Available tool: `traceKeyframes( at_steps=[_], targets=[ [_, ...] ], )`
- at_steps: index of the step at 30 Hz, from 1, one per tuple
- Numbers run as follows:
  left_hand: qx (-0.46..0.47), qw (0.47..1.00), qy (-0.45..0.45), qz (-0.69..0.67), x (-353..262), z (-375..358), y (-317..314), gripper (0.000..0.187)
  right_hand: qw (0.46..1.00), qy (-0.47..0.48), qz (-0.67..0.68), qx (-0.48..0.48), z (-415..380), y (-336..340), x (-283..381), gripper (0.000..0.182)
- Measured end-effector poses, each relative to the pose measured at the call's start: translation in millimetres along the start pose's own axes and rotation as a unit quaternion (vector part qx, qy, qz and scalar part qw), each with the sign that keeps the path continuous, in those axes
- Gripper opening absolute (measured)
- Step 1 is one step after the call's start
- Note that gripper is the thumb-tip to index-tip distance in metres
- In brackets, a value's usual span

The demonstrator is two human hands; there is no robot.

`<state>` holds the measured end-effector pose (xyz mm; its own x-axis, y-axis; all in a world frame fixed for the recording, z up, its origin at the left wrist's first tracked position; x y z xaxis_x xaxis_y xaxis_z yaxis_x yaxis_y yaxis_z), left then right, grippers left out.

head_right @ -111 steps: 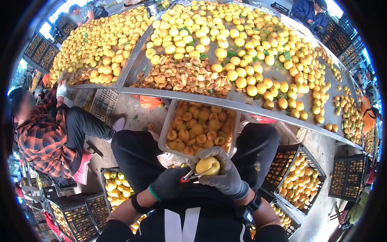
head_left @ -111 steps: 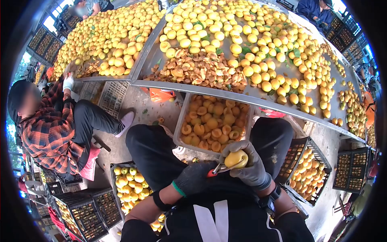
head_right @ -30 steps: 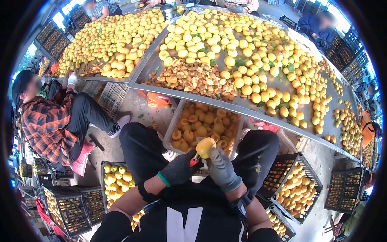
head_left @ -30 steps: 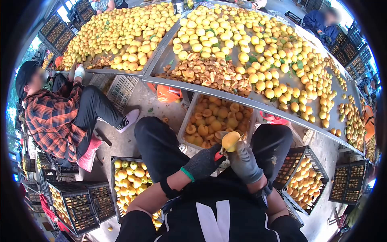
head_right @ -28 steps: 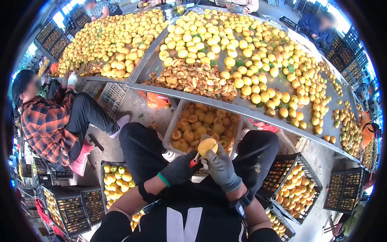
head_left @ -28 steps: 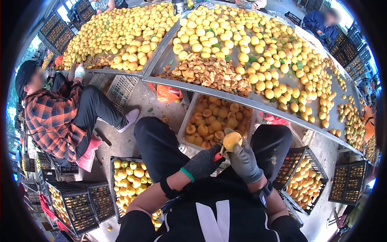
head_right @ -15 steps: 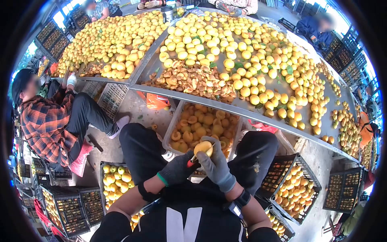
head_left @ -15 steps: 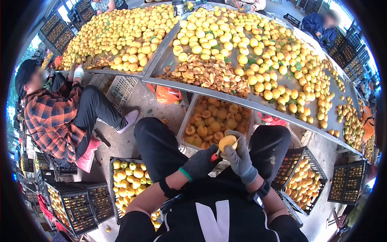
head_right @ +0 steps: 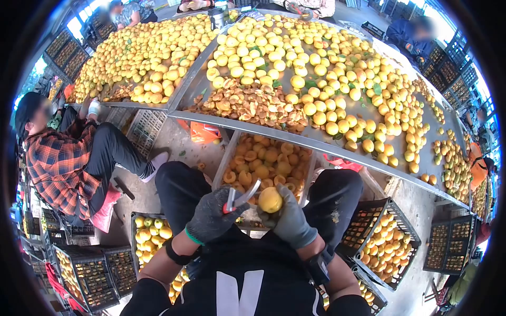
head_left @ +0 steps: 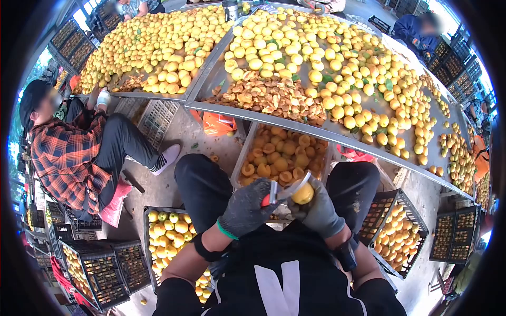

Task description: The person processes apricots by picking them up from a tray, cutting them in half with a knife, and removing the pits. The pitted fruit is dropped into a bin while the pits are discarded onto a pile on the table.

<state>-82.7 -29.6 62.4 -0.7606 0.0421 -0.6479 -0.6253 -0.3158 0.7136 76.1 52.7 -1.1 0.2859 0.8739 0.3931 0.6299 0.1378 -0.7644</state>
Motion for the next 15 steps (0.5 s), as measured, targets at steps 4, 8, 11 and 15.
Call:
traceKeyframes(
  at_steps=[4, 8, 11, 15],
  targets=[
    [0.020, 0.989, -0.137, 0.060, -22, 10, 0, 0.052, 0.998, -0.051, 0.021, 0.024, -6, -10, -9, 0.050],
    [0.017, 0.982, -0.154, 0.112, -28, 8, -2, 0.060, 0.940, 0.138, -0.293, 0.108, -10, -10, -13, 0.044],
    [-0.032, 0.967, -0.206, 0.143, -26, 6, -3, 0.066, 0.882, 0.165, -0.423, 0.130, -12, -9, -10, 0.054],
    [-0.042, 0.947, -0.276, 0.162, -32, 8, 3, 0.061, 0.737, 0.345, -0.551, 0.183, -25, -27, 0, 0.058]
  ],
)
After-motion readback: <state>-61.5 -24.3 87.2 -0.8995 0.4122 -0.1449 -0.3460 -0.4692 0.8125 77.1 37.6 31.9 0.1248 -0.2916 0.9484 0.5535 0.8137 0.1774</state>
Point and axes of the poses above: each hand's wrist, its own z-axis towards the middle knuckle, its own y-axis out of the back of the hand, x = y × z, the point moved 4 cm from there along z, towards the middle knuckle, and after that the axes turned 8 degrees about z, right-handed, at the moved point
